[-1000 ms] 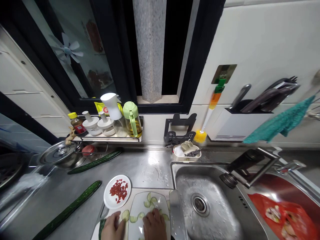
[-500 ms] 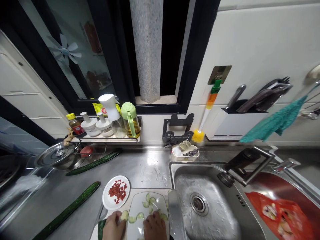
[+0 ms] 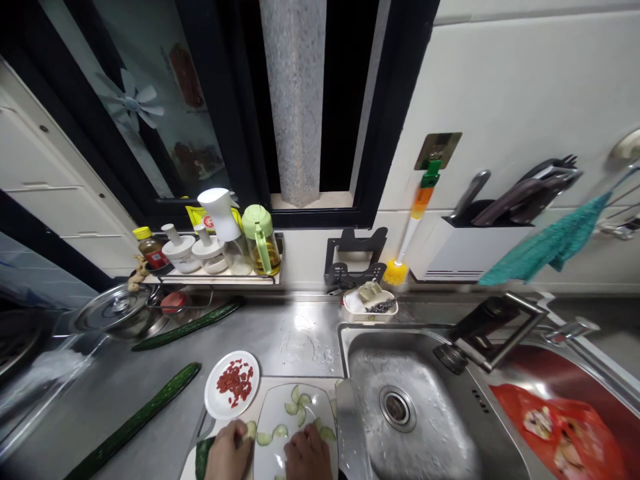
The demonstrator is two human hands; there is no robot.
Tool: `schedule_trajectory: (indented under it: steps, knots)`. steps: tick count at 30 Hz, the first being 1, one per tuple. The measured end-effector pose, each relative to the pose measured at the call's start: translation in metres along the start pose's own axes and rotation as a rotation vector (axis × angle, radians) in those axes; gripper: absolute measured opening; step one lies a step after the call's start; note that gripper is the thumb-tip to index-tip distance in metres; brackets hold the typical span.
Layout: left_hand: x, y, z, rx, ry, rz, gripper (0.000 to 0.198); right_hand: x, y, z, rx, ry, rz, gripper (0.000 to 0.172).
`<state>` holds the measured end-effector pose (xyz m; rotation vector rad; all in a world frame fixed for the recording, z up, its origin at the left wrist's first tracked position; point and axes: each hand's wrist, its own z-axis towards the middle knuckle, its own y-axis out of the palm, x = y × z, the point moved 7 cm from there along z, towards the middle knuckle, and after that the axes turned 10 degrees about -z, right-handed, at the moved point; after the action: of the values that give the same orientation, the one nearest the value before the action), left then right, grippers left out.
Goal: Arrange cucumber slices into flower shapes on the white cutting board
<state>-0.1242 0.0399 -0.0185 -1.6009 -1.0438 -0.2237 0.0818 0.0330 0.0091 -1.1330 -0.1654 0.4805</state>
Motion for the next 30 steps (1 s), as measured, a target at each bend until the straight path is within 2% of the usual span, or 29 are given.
schedule_trajectory:
  steps: [6,8,13,20,26,30]
  knots:
    - [-0.005,0.002,-0.002,-0.103,-0.120,-0.100,0.025,0.002,0.008,-0.004,-0.077,0.021,0.021,0.024]
    - [-0.003,-0.001,-0.001,-0.118,-0.117,-0.080,0.023,0.001,0.009,-0.004,-0.099,0.025,0.039,0.025]
    - [0.006,-0.004,0.004,-0.125,-0.050,0.014,0.012,-0.002,0.003,0.000,-0.126,0.001,0.053,0.022]
    - [0.007,-0.001,0.000,-0.073,0.059,-0.052,0.012,0.000,0.002,0.001,-0.147,-0.011,0.050,0.023]
    - [0.001,-0.009,-0.007,-0.001,0.112,-0.146,0.009,0.000,0.008,0.009,-0.243,0.038,0.253,0.019]
    - [0.014,-0.012,-0.012,-0.066,0.191,-0.266,0.009,-0.008,0.010,0.021,-0.338,0.082,0.430,0.029]
